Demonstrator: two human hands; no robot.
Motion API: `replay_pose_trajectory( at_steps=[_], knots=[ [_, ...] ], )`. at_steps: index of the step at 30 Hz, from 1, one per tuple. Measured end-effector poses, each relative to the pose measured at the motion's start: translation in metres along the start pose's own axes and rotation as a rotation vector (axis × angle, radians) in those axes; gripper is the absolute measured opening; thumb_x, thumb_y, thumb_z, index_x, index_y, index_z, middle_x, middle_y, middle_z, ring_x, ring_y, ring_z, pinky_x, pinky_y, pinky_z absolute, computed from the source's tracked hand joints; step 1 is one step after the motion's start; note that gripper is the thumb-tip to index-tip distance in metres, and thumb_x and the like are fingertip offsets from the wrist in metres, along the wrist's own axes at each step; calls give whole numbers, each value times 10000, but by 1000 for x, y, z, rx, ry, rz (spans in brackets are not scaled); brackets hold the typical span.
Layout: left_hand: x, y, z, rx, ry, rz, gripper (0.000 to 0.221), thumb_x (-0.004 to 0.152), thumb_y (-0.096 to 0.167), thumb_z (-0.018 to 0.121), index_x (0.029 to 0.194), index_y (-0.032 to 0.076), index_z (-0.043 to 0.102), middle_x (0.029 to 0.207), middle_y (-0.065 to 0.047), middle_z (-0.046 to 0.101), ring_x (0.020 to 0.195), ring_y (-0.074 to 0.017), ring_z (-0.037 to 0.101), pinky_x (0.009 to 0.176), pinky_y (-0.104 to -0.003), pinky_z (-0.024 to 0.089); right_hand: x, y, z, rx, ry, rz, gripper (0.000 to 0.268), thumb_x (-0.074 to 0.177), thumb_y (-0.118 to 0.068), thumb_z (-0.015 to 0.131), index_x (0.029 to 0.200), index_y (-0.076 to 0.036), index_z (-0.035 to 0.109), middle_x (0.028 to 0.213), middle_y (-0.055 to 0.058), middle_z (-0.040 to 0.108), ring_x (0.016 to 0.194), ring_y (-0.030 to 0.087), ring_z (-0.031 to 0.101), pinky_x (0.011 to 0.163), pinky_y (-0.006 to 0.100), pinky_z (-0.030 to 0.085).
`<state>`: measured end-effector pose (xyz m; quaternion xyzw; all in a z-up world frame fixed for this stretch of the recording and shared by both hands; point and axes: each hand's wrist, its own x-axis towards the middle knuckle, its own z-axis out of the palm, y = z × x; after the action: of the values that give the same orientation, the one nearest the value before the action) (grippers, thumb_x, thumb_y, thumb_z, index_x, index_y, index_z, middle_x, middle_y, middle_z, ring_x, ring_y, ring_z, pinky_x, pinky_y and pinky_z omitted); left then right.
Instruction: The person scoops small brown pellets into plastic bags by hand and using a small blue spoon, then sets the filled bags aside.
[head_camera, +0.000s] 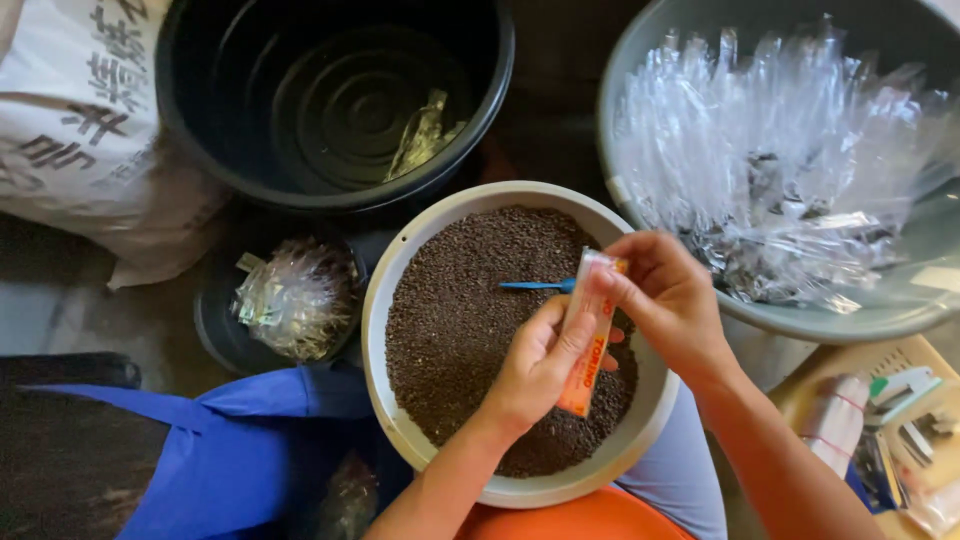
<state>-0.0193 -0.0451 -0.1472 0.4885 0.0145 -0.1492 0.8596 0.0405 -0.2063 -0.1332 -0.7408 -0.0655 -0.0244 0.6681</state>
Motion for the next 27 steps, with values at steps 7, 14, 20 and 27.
replay_pose_trajectory(
  at_steps=[7,14,20,27],
  knots=[
    [32,21,-8,134,89,102,341,1107,350,494,1023,66,664,795,-167,729,579,-238,713,501,-336,607,3,-13,17,-132,-131,-272,139,974,-132,724,918,-5,731,988,172,682,954,261,663,875,338,504],
    [19,51,-1,-175,-281,-153,408,995,401,710,1217,69,625,981,-121,724,823,-197,707,726,-364,611,20,-31,-14,18,-83,-93,63,1007,-121,667,999,-61,687,1256,120,637,1072,192,606,966,349,485],
    [14,46,-32,74,-316,-278,445,963,383,668,1242,62,540,843,-96,674,549,-89,569,426,-196,429,35,-21,-53,-55,213,-133,139,1169,-105,629,1081,-76,525,1032,106,661,732,131,587,663,221,493],
    [12,93,-33,645,104,-390,527,896,519,590,1205,95,634,794,-35,684,510,-81,474,430,-197,370,-3,-38,-34,-161,100,-392,221,996,219,719,1047,66,568,1094,251,664,990,279,679,931,319,565]
  ],
)
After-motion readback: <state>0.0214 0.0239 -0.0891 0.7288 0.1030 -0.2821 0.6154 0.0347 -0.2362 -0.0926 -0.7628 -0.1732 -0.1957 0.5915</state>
